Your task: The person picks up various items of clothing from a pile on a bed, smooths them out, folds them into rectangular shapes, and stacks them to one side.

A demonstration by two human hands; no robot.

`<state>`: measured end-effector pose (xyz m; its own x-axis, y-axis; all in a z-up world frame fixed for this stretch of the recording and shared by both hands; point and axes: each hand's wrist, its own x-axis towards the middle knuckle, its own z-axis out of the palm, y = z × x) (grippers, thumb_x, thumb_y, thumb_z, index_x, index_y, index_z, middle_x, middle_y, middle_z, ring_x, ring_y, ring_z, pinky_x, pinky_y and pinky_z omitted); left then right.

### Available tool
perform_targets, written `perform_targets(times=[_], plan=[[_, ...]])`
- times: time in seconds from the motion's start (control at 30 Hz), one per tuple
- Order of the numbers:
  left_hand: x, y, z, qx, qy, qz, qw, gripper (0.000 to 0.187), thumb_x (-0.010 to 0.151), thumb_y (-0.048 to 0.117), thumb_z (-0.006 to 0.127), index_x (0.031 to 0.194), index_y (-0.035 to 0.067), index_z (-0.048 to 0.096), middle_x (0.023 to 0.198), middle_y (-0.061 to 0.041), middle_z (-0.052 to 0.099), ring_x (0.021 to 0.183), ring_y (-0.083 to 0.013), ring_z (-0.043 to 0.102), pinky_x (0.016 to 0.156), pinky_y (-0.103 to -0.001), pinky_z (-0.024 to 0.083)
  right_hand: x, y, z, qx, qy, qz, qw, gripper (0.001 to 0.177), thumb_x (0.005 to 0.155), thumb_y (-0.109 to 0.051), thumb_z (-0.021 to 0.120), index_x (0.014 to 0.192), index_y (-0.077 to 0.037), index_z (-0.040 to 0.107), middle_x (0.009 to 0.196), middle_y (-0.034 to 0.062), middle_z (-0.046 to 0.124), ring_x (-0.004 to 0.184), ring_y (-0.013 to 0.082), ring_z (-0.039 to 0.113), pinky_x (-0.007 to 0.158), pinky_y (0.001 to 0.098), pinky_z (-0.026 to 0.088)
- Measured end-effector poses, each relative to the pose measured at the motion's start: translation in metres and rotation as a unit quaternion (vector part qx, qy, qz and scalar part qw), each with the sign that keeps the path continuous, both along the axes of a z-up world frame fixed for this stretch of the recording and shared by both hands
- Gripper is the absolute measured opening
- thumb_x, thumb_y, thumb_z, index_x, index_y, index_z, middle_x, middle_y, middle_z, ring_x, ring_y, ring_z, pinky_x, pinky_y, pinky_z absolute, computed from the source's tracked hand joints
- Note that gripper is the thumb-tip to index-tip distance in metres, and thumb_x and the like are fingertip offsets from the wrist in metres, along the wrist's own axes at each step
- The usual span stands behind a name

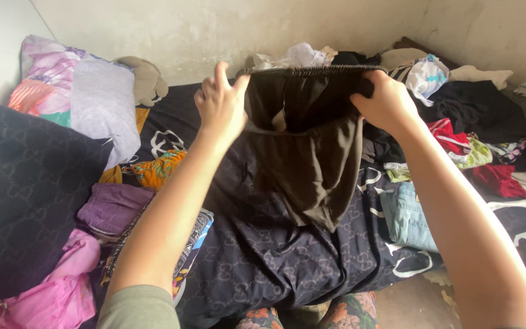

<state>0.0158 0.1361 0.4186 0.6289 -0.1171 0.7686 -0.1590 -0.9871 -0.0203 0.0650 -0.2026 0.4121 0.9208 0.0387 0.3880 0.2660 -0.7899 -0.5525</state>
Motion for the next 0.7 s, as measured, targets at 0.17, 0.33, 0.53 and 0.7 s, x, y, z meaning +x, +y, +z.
perform_targets(times=[0.17, 0.33, 0.53, 0.7], plan=[[0.0, 0.011, 0.018, -0.072, 0.216, -0.131, 0.965, 0.038, 0.082, -0.006, 0.06, 0.105, 0.018, 0.078, 0.134, -0.007, 0.06, 0.121, -0.0322, 0.057, 0.098, -0.048, 0.049, 0.003, -0.03, 0.047, -0.19, -0.046, -0.12, 0.973, 0.046, 0.093, -0.049, 0.07, 0.12, -0.011, 0.072, 0.105, 0.0228, 0.072, 0.102, 0.0424, 0.067, 0.086, 0.0559, 0.052], [0.022, 0.063, 0.045, -0.068, 0.232, -0.288, 0.927, 0.022, 0.087, -0.001, 0.061, 0.097, 0.008, 0.078, 0.132, -0.005, 0.066, 0.114, -0.0234, 0.065, 0.098, -0.034, 0.048, -0.006, -0.075, 0.06, -0.194, -0.028, -0.103, 0.975, 0.063, 0.102, -0.067, 0.055, 0.107, -0.01, 0.08, 0.095, 0.0185, 0.076, 0.098, 0.0383, 0.07, 0.085, 0.0512, 0.053], [0.029, 0.091, 0.054, -0.328, 0.407, -0.389, 0.758, 0.024, 0.09, 0.002, 0.053, 0.097, 0.003, 0.076, 0.132, -0.003, 0.067, 0.096, -0.0164, 0.066, 0.085, -0.03, 0.051, -0.01, -0.102, 0.062, -0.136, -0.021, 0.007, 0.99, 0.052, 0.084, -0.056, 0.081, 0.105, -0.009, 0.081, 0.068, 0.0127, 0.072, 0.066, 0.0233, 0.07, 0.067, 0.039, 0.054], [0.018, 0.103, 0.033, -0.553, 0.383, -0.422, 0.608, 0.028, 0.093, 0.022, 0.052, 0.092, 0.007, 0.076, 0.099, -0.009, 0.071, 0.084, -0.0146, 0.067, 0.08, -0.03, 0.055, -0.038, -0.096, 0.06, -0.072, -0.022, 0.0, 0.997, 0.039, 0.084, -0.039, 0.085, 0.109, -0.009, 0.08, 0.066, 0.0081, 0.069, 0.06, 0.0156, 0.065, 0.057, 0.0341, 0.048]])
